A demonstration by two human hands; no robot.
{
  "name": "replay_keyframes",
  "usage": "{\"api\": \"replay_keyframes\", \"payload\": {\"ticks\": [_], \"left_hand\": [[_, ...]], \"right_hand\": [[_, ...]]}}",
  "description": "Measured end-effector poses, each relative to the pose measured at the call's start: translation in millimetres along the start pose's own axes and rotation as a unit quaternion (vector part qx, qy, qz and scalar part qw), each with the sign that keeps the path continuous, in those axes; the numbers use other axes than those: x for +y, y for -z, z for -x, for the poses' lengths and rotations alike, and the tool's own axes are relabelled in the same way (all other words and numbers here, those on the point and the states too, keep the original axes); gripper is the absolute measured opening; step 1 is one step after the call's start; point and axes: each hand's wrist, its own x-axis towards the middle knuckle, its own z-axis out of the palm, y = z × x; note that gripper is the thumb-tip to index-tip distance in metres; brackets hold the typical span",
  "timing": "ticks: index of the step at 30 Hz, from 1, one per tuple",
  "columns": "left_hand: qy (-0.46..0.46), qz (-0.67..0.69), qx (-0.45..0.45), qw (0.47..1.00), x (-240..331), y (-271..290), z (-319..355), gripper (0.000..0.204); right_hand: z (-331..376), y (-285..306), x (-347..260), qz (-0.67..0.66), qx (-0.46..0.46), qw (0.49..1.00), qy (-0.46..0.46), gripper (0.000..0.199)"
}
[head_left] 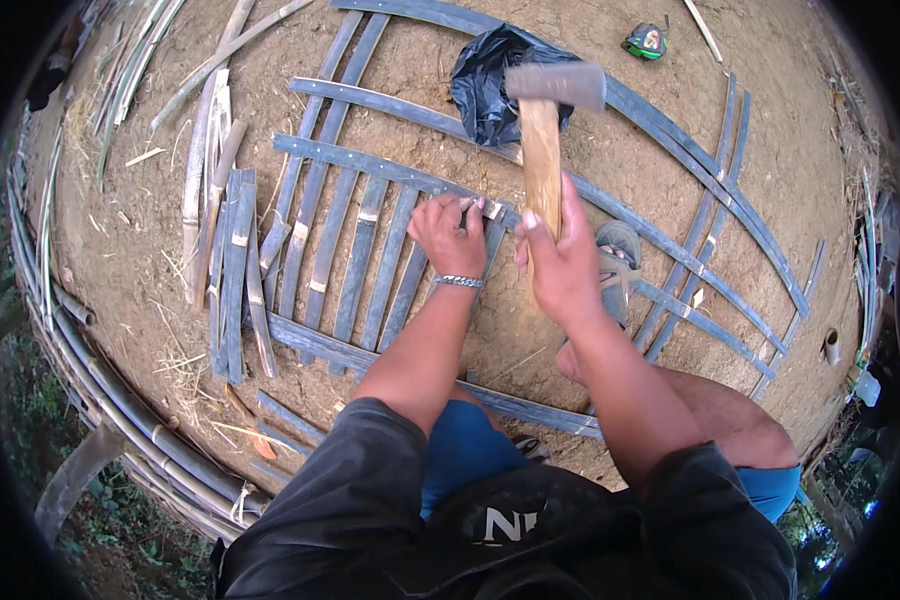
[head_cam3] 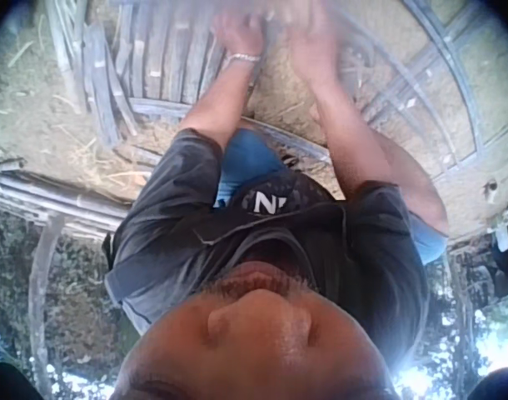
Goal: The person assembles a metal frame by hammering nails into intersecting metal strips. They repeatedly pick up nails from a black plastic bag and use a hammer to secure the strips together on the ground.
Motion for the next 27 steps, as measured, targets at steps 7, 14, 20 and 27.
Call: {"api": "replay_keyframes", "payload": {"ticks": [7,14,20,27], "left_hand": [[-0.012,-0.001,0.008,1.0,-3,1,2,0.013],[-0.01,0.018,0.002,1.0,-2,1,0,0.013],[-0.002,0.018,-0.005,1.0,-1,2,-1,0.012],[-0.001,0.007,-0.016,1.0,-1,4,-1,0.011]], "right_hand": [[64,18,88,0.249,0.0,0.968,0.006,0.066],[66,16,89,0.361,-0.02,0.927,0.097,0.063],[61,22,96,0.388,-0.039,0.915,0.104,0.063],[62,23,82,0.381,-0.034,0.92,0.084,0.064]]}}
